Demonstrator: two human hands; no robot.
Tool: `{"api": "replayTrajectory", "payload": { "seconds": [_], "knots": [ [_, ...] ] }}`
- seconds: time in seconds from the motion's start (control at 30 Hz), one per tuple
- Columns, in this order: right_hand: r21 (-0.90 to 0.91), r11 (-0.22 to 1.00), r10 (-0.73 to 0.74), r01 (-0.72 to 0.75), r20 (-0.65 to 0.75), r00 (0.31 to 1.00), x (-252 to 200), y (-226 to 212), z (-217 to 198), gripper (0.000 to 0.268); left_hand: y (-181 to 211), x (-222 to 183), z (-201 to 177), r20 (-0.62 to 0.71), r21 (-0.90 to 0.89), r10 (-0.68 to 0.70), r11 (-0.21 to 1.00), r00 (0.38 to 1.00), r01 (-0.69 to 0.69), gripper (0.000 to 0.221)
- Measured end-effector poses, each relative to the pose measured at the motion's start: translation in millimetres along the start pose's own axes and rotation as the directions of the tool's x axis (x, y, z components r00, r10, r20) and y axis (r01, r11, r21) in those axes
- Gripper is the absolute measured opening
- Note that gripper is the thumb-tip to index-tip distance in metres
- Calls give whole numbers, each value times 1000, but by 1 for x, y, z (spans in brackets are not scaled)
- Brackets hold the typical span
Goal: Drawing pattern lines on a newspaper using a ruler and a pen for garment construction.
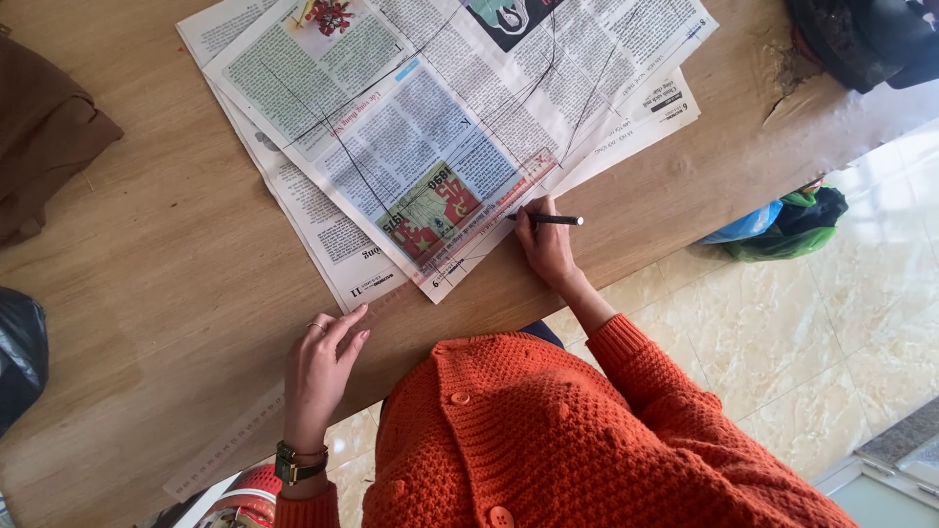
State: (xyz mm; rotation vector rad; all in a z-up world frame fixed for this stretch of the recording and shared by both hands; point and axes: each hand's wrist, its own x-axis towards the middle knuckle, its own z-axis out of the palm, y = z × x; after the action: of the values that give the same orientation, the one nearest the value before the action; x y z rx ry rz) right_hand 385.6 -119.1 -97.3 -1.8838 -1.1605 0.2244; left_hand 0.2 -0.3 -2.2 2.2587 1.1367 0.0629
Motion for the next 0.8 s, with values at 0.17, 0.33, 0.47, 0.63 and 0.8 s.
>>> {"api": "replayTrajectory", "payload": {
  "seconds": [0.17, 0.33, 0.47, 0.63, 0.8],
  "knots": [
    [12, 1000, 2, -2, -13, 1000, 0, 1, 0, 10, 7, 0, -2, 7, 6, 1, 1000, 1000, -1, 38],
    [62, 998, 23, -21, -36, 999, -1, 11, 0, 12, 12, 1, -5, 18, 15, -8, 1000, 1000, 8, 38],
    [106, 993, 67, -55, -111, 992, 1, 11, -3, 11, 11, 1, -5, 20, 15, -18, 1000, 1000, 18, 38],
    [63, 995, 79, -75, -70, 994, 0, 11, 1, 11, 7, 1, 0, 15, 32, -24, 999, 1000, 23, 38],
    [31, 993, 112, -110, -62, 992, 0, 11, 2, 12, 11, 2, -4, 29, 3, -31, 1000, 999, 31, 38]
  ]
}}
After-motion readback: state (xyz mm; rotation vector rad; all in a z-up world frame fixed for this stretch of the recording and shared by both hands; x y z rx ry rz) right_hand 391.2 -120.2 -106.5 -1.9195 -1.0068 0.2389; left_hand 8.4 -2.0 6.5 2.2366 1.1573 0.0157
